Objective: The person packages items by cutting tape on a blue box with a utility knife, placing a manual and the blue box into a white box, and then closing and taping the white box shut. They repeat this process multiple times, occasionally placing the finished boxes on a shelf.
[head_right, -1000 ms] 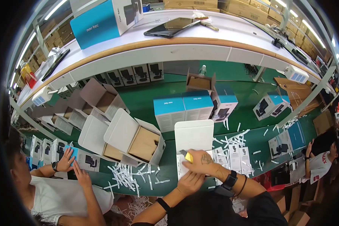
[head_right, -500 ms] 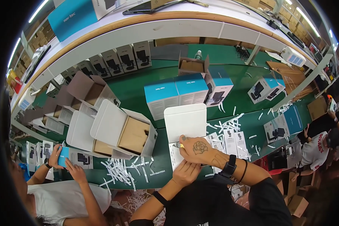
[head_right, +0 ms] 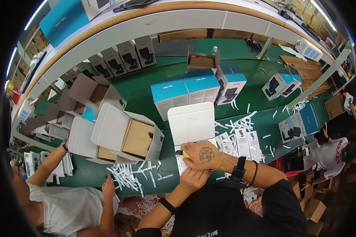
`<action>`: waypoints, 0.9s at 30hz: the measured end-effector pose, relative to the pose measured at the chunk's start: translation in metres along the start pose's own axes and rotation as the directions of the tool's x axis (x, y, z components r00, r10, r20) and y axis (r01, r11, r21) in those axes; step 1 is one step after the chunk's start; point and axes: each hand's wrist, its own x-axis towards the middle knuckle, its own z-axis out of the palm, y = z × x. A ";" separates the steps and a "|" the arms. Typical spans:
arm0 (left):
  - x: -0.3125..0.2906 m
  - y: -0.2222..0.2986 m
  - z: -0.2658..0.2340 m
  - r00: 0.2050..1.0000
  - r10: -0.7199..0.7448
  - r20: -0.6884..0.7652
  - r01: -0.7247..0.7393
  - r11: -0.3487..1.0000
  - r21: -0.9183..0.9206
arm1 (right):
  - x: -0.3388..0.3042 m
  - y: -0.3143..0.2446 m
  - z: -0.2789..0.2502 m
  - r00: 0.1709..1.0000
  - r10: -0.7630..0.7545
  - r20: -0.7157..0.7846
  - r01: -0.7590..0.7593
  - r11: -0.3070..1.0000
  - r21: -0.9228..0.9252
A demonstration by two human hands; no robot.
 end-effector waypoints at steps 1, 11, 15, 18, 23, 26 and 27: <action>0.001 0.000 0.000 1.000 -0.003 -0.008 0.003 1.000 0.003 | 0.002 0.000 0.002 1.000 -0.012 -0.020 0.013 0.997 0.074; 0.003 0.008 -0.002 0.999 -0.025 0.032 0.024 1.000 0.017 | 0.012 -0.004 0.024 0.995 0.095 -0.030 -0.083 0.957 0.279; 0.023 0.014 -0.001 0.999 -0.022 0.023 0.021 1.000 0.022 | -0.042 0.057 0.021 0.677 0.635 -0.371 0.094 0.426 0.900; 0.022 0.011 -0.010 0.996 -0.063 0.057 0.062 0.998 0.025 | -0.087 0.136 -0.010 0.595 0.624 -0.506 -0.465 0.781 0.417; 0.020 0.010 -0.011 0.986 -0.153 0.061 0.155 0.988 -0.027 | -0.017 0.152 0.009 0.775 0.423 -0.469 -0.082 0.803 0.590; 0.010 0.020 0.011 0.966 -0.242 0.088 0.256 0.945 -0.205 | -0.033 0.156 -0.001 0.768 0.511 -0.385 -0.064 0.660 0.748; 0.012 0.023 0.016 0.953 -0.291 0.087 0.303 0.896 -0.324 | -0.064 0.153 -0.009 0.800 0.499 -0.334 -0.056 0.616 0.786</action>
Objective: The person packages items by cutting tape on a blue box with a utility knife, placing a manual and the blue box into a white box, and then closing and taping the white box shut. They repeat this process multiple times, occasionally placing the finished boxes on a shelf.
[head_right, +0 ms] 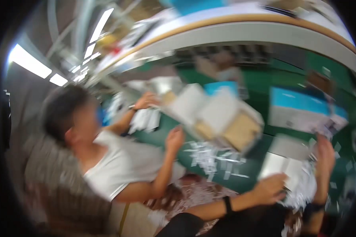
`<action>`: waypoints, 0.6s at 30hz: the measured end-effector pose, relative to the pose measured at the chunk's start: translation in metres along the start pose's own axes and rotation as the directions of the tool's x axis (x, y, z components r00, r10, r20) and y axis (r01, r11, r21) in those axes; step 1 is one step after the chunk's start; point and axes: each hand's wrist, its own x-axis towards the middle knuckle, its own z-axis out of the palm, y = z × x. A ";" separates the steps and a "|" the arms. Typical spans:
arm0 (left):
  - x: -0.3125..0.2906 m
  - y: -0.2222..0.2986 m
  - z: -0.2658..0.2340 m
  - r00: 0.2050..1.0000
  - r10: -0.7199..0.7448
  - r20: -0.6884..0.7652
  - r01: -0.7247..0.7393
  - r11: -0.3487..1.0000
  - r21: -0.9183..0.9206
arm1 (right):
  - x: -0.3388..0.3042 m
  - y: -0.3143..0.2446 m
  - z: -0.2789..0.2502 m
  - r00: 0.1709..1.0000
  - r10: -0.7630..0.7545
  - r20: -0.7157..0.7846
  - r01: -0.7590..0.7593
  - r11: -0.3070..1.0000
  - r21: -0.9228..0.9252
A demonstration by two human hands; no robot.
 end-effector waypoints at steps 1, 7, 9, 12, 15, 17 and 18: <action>0.010 0.010 -0.011 0.994 -0.103 0.047 0.106 0.991 -0.078 | -0.024 -0.004 -0.023 0.997 0.025 0.068 -0.027 1.000 0.015; 0.039 0.026 -0.056 0.781 -0.533 0.326 0.615 0.750 -0.245 | -0.102 -0.066 0.017 0.947 -0.024 0.322 0.071 0.988 -0.135; 0.027 0.023 -0.039 0.873 -0.482 0.069 0.468 0.791 -0.394 | -0.105 -0.090 0.019 0.946 0.048 0.320 0.013 0.983 -0.185; 0.015 0.009 -0.009 0.835 -0.538 0.118 0.480 0.605 -0.635 | -0.111 -0.111 0.021 0.940 0.166 0.298 -0.084 0.960 -0.269; 0.004 0.002 0.012 0.675 -0.549 0.493 0.624 0.068 -0.778 | -0.136 -0.118 0.036 0.990 0.071 0.125 -0.005 0.884 -0.467; -0.002 -0.004 0.018 0.659 -0.472 0.586 0.669 0.013 -0.743 | -0.132 -0.132 0.040 0.961 0.223 0.161 -0.151 0.917 -0.370; -0.004 -0.007 0.019 0.649 -0.427 0.629 0.691 -0.015 -0.723 | -0.128 -0.141 0.040 0.908 0.364 0.206 -0.302 0.911 -0.280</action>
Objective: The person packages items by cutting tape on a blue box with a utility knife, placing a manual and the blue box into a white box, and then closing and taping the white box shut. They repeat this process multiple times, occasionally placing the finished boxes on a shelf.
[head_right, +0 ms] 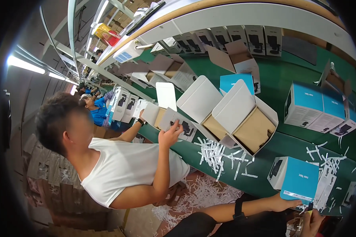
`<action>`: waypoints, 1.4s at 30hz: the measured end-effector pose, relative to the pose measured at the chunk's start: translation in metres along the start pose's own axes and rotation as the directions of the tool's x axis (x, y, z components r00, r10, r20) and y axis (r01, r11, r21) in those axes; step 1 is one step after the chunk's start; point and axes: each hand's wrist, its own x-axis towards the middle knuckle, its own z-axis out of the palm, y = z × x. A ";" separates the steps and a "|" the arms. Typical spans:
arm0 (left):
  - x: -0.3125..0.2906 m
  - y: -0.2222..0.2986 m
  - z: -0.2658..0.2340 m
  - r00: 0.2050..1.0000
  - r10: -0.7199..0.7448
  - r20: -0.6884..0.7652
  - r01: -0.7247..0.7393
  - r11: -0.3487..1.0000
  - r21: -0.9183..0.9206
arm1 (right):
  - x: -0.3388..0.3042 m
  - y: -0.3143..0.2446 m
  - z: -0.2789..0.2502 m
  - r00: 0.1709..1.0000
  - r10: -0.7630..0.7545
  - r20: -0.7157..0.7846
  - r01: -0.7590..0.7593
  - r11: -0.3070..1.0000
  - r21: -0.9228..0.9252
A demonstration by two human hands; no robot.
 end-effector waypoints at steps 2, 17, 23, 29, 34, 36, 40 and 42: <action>-0.008 0.006 0.008 1.000 0.008 0.003 -0.008 1.000 0.012 | -0.018 0.016 -0.002 0.983 0.184 0.027 -0.185 0.978 0.098; -0.015 0.047 -0.010 0.999 0.038 -0.014 -0.035 0.986 0.163 | -0.004 0.032 0.060 0.940 0.339 -0.026 -0.267 0.783 0.562; -0.019 0.058 0.006 0.995 0.051 -0.087 -0.042 0.994 0.103 | 0.000 0.043 0.072 0.965 0.257 0.044 -0.190 0.578 0.794; -0.018 0.066 0.013 0.988 0.128 -0.083 -0.114 0.982 0.149 | 0.007 0.042 0.064 0.988 0.071 -0.137 -0.021 0.942 0.334; -0.018 0.057 0.011 0.973 0.206 -0.104 -0.158 0.923 0.350 | 0.016 0.020 0.042 0.978 -0.044 -0.205 0.006 0.983 -0.185; -0.018 0.054 0.009 0.958 0.278 -0.076 -0.228 0.891 0.394 | 0.021 0.011 0.036 0.990 -0.019 -0.143 -0.049 0.886 -0.461; -0.018 0.031 -0.011 0.922 0.387 -0.005 -0.343 0.825 0.449 | 0.016 0.020 0.039 0.978 -0.166 -0.128 0.176 0.982 0.064; -0.019 0.028 -0.020 0.939 0.341 -0.047 -0.285 0.846 0.451 | -0.002 0.032 0.029 0.988 -0.156 -0.021 0.145 0.850 0.506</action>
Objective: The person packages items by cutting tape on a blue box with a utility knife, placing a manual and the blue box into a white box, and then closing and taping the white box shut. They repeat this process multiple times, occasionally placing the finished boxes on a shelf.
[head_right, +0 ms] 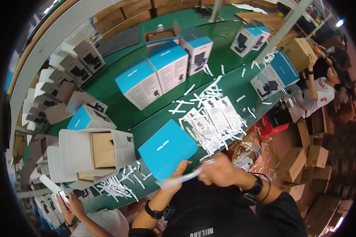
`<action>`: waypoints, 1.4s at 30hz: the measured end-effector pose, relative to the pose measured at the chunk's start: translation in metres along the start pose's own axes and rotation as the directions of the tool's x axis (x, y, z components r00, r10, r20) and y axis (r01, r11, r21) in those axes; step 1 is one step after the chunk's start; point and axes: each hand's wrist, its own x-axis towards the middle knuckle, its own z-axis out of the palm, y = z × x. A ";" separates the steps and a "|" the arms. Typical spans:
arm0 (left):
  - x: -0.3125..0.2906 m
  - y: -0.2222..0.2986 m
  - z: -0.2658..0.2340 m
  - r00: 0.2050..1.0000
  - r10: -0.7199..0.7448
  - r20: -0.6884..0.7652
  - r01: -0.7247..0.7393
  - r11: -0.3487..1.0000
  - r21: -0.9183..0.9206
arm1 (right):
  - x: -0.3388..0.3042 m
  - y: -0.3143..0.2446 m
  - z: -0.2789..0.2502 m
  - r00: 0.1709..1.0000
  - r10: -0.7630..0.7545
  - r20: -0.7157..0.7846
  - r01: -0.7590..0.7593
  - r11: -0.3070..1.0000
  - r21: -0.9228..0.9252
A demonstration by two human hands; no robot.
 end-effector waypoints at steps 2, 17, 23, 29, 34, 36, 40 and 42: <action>-0.001 -0.001 -0.005 0.990 -0.131 0.057 0.133 0.991 -0.026 | -0.025 0.004 -0.022 0.921 0.279 -0.272 -0.241 0.956 0.165; -0.004 0.044 -0.002 0.914 -0.396 0.085 0.388 0.794 -0.468 | 0.090 0.029 -0.045 0.960 -0.108 0.258 0.227 0.840 -0.492; -0.059 0.050 -0.016 0.967 -0.174 0.186 0.136 0.970 0.201 | 0.090 0.066 -0.045 0.810 -0.528 0.255 0.547 0.525 -0.652; -0.053 0.028 -0.072 0.909 0.175 -0.379 0.033 0.874 0.484 | 0.086 0.079 -0.037 0.805 -0.551 0.221 0.525 0.487 -0.698; -0.013 0.026 -0.070 0.968 0.197 -0.153 -0.051 0.758 0.651 | 0.079 0.085 -0.032 0.824 -0.537 0.181 0.486 0.506 -0.713; -0.018 0.026 -0.076 0.977 0.192 -0.089 -0.075 0.709 0.701 | 0.075 0.085 -0.029 0.836 -0.525 0.160 0.457 0.504 -0.733; -0.011 0.044 -0.075 0.993 0.082 -0.082 -0.027 0.852 0.523 | 0.067 0.081 -0.027 0.870 -0.477 0.122 0.398 0.533 -0.747; -0.016 0.031 -0.085 0.995 0.071 -0.066 -0.029 0.864 0.502 | 0.069 0.077 -0.026 0.875 -0.471 0.111 0.388 0.545 -0.744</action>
